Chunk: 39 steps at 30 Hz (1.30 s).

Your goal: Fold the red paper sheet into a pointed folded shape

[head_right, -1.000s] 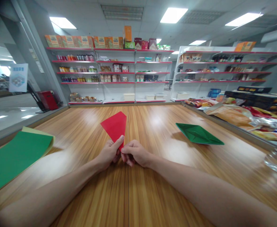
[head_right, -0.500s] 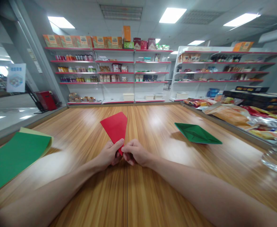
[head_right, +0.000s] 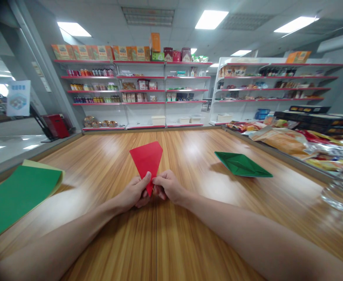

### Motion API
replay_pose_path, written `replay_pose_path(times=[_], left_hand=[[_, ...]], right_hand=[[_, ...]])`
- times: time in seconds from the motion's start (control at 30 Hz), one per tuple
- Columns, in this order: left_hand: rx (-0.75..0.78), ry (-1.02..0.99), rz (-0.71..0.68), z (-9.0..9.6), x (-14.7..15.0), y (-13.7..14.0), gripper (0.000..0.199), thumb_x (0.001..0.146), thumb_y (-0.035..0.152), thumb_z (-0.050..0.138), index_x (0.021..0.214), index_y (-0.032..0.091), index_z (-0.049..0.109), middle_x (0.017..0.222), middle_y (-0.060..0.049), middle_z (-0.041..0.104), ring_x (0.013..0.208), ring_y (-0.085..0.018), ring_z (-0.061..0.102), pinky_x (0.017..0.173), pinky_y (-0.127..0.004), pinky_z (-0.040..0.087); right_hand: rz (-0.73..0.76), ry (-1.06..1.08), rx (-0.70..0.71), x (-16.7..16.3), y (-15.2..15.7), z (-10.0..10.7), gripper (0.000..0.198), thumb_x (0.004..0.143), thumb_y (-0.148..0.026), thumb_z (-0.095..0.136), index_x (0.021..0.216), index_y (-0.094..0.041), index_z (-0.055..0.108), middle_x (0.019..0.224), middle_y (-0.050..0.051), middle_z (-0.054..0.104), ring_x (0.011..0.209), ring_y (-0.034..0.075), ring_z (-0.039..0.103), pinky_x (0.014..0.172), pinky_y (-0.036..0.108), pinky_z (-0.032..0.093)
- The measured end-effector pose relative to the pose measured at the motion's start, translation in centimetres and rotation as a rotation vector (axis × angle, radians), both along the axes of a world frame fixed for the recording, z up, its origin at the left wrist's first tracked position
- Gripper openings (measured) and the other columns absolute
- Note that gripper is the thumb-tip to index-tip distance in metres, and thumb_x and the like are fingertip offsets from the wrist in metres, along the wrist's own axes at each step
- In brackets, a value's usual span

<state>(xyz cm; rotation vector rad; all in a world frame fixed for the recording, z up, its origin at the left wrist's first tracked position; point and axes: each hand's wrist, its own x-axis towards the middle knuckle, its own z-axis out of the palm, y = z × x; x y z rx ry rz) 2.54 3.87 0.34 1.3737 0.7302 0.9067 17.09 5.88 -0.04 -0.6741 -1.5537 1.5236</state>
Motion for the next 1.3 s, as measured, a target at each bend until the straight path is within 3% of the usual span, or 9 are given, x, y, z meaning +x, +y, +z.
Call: replay_pose_path(times=[0.27, 0.5, 0.73, 1.03, 1.3], left_hand=[[0.004, 0.002, 0.204, -0.19, 0.16, 0.69, 0.060, 0.080, 0.067, 0.044, 0.046, 0.019, 0.044, 0.029, 0.005, 0.036, 0.024, -0.007, 0.030, 0.026, -0.020, 0.021], [-0.006, 0.000, 0.190, -0.06, -0.02, 0.32, 0.053, 0.081, 0.061, 0.046, 0.051, 0.017, 0.049, 0.032, 0.006, 0.036, 0.025, -0.006, 0.028, 0.027, -0.020, 0.022], [0.007, -0.002, 0.179, -0.36, -0.10, 0.44, 0.053, 0.080, 0.060, 0.049, 0.047, 0.019, 0.042, 0.031, 0.006, 0.036, 0.026, -0.006, 0.030, 0.029, -0.019, 0.022], [-0.046, -0.018, 0.128, 0.01, -0.16, -0.04, 0.047, 0.081, 0.058, 0.049, 0.060, 0.016, 0.053, 0.033, 0.007, 0.037, 0.026, -0.007, 0.028, 0.029, -0.020, 0.023], [-0.082, -0.078, 0.102, 0.03, -0.15, 0.13, 0.047, 0.080, 0.056, 0.052, 0.055, 0.016, 0.050, 0.031, 0.007, 0.036, 0.024, -0.006, 0.026, 0.027, -0.019, 0.019]], right_hand=[[0.072, -0.005, -0.008, 0.13, 0.04, -0.01, 0.035, 0.069, -0.034, 0.056, 0.040, -0.016, 0.050, 0.029, -0.003, 0.041, 0.024, 0.006, 0.031, 0.030, 0.020, 0.017], [0.027, 0.028, -0.014, 0.26, 0.42, -0.44, 0.034, 0.072, -0.037, 0.051, 0.045, -0.016, 0.051, 0.031, -0.004, 0.041, 0.027, 0.007, 0.031, 0.033, 0.021, 0.016], [-0.024, -0.016, 0.043, 0.35, -0.13, -0.07, 0.038, 0.074, -0.028, 0.050, 0.039, -0.018, 0.041, 0.026, -0.006, 0.035, 0.024, 0.005, 0.023, 0.032, 0.022, 0.011], [-0.057, 0.043, -0.003, 0.33, 0.52, -0.32, 0.034, 0.074, -0.036, 0.045, 0.044, -0.019, 0.043, 0.027, -0.006, 0.033, 0.026, 0.007, 0.026, 0.033, 0.021, 0.018], [-0.112, 0.009, 0.016, 0.57, 0.64, -0.11, 0.034, 0.073, -0.034, 0.055, 0.044, -0.017, 0.048, 0.028, -0.005, 0.038, 0.025, 0.006, 0.029, 0.031, 0.021, 0.014]])
